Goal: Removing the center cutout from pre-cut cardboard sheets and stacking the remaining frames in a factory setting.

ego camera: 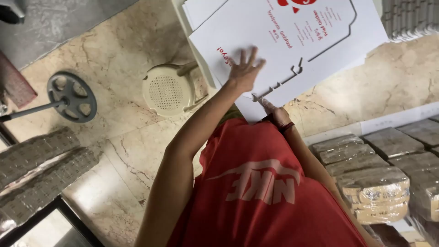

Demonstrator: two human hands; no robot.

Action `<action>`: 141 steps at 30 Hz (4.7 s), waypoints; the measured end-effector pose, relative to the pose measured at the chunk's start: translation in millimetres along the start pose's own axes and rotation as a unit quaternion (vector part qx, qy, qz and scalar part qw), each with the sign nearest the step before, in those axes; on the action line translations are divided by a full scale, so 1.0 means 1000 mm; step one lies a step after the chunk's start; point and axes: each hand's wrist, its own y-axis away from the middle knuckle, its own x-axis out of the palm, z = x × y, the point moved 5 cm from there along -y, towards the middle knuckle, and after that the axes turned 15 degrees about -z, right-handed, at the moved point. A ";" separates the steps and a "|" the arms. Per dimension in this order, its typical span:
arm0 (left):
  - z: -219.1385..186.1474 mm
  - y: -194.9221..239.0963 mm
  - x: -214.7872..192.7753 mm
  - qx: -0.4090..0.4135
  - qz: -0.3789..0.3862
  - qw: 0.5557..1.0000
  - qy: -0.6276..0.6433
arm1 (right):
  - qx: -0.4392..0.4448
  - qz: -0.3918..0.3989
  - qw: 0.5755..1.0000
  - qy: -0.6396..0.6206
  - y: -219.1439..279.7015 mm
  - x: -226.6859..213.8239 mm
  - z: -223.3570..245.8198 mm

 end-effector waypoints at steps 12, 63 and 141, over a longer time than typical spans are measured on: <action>0.003 0.026 -0.039 -0.078 -0.014 0.994 -0.071 | -0.184 0.052 0.981 0.020 0.019 0.012 0.029; -0.126 0.095 0.139 -0.363 0.121 0.283 0.879 | -0.362 -0.330 0.839 0.238 -0.208 -0.227 0.082; -0.185 -0.144 -0.069 -0.164 -0.031 0.977 0.134 | -0.272 0.193 0.907 0.255 -0.138 -0.228 0.245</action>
